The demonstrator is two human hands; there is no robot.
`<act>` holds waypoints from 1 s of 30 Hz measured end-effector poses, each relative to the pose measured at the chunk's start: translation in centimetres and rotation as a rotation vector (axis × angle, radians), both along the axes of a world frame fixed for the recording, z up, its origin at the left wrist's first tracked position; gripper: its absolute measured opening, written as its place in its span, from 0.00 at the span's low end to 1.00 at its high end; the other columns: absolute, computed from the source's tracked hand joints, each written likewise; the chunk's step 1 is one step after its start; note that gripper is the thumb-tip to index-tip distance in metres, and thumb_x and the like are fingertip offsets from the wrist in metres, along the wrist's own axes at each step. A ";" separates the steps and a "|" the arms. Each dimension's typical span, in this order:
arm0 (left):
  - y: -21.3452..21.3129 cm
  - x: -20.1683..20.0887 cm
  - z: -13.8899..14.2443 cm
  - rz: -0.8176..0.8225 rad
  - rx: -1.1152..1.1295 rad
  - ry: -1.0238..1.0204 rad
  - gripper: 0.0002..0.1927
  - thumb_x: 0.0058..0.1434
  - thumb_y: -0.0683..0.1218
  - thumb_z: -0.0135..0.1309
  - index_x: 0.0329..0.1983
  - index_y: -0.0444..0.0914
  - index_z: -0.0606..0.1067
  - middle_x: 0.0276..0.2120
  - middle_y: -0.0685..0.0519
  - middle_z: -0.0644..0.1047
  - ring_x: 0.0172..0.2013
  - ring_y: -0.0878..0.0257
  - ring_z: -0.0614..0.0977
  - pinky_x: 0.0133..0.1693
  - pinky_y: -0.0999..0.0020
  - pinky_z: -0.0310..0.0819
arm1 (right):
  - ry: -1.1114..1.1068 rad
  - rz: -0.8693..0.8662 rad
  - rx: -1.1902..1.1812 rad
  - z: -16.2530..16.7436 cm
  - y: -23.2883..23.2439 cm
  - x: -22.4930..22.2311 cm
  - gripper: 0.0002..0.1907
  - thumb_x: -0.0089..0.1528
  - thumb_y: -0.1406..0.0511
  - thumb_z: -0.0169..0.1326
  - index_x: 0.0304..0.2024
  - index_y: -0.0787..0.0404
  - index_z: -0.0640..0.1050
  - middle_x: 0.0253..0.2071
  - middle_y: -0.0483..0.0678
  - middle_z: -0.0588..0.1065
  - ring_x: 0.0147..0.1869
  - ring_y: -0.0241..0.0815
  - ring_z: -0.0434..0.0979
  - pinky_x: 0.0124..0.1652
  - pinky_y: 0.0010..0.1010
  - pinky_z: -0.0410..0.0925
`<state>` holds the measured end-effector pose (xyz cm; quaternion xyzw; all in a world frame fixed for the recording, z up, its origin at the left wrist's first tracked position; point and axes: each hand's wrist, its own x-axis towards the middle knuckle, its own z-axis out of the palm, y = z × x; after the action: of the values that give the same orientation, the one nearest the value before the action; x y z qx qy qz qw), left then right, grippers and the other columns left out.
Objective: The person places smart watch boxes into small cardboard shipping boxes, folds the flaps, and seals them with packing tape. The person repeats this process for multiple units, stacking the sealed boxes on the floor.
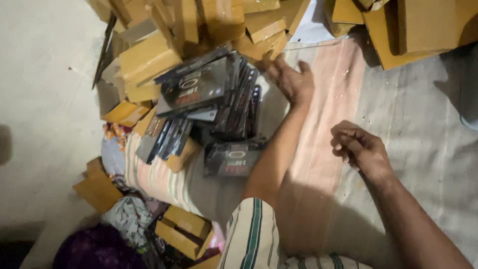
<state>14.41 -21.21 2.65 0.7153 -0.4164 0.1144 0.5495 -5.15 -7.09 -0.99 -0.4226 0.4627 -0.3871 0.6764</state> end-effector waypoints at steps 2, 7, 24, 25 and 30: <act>-2.9 1.6 -1.1 0.009 -0.082 -0.002 0.35 0.56 0.45 0.59 0.66 0.28 0.64 0.61 0.31 0.66 0.63 0.35 0.67 0.63 0.42 0.60 | -0.032 0.025 0.002 0.3 -1.0 -0.3 0.14 0.69 0.68 0.49 0.55 0.66 0.78 0.38 0.49 0.79 0.28 0.34 0.69 0.23 0.23 0.57; -9.3 5.8 -0.9 0.137 -0.108 0.284 0.37 0.65 0.54 0.58 0.69 0.26 0.63 0.58 0.29 0.68 0.60 0.36 0.72 0.59 0.41 0.65 | -0.278 0.109 0.018 0.4 -2.4 -0.8 0.18 0.69 0.69 0.47 0.60 0.63 0.78 0.39 0.46 0.78 0.31 0.31 0.72 0.25 0.20 0.60; -4.1 -3.3 -0.5 -0.460 -0.369 1.612 0.12 0.58 0.52 0.55 0.31 0.41 0.69 0.16 0.55 0.65 0.14 0.64 0.65 0.19 0.67 0.64 | -0.666 -0.188 -0.147 -0.2 -3.7 -1.8 0.21 0.78 0.54 0.44 0.59 0.66 0.69 0.50 0.54 0.76 0.49 0.45 0.78 0.45 0.34 0.70; 0.1 -5.5 -1.0 -0.535 -0.296 1.590 0.11 0.59 0.51 0.55 0.34 0.41 0.70 0.18 0.55 0.66 0.15 0.65 0.66 0.19 0.68 0.64 | -0.805 -0.256 -0.175 -0.1 -3.9 -2.6 0.22 0.81 0.52 0.45 0.57 0.67 0.67 0.50 0.54 0.74 0.53 0.48 0.78 0.51 0.38 0.72; 20.3 -11.7 -3.1 -0.951 0.109 1.340 0.14 0.63 0.47 0.60 0.45 0.33 0.74 0.31 0.54 0.74 0.27 0.67 0.73 0.26 0.69 0.70 | -0.492 -0.120 -0.094 0.6 -3.1 -7.9 0.31 0.69 0.49 0.47 0.67 0.62 0.69 0.58 0.51 0.76 0.59 0.46 0.79 0.57 0.39 0.72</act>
<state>2.73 -0.91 -0.47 0.4051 -0.2636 -0.6020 0.6356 -13.02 -10.17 -0.43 -0.3182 0.2899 -0.5390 0.7240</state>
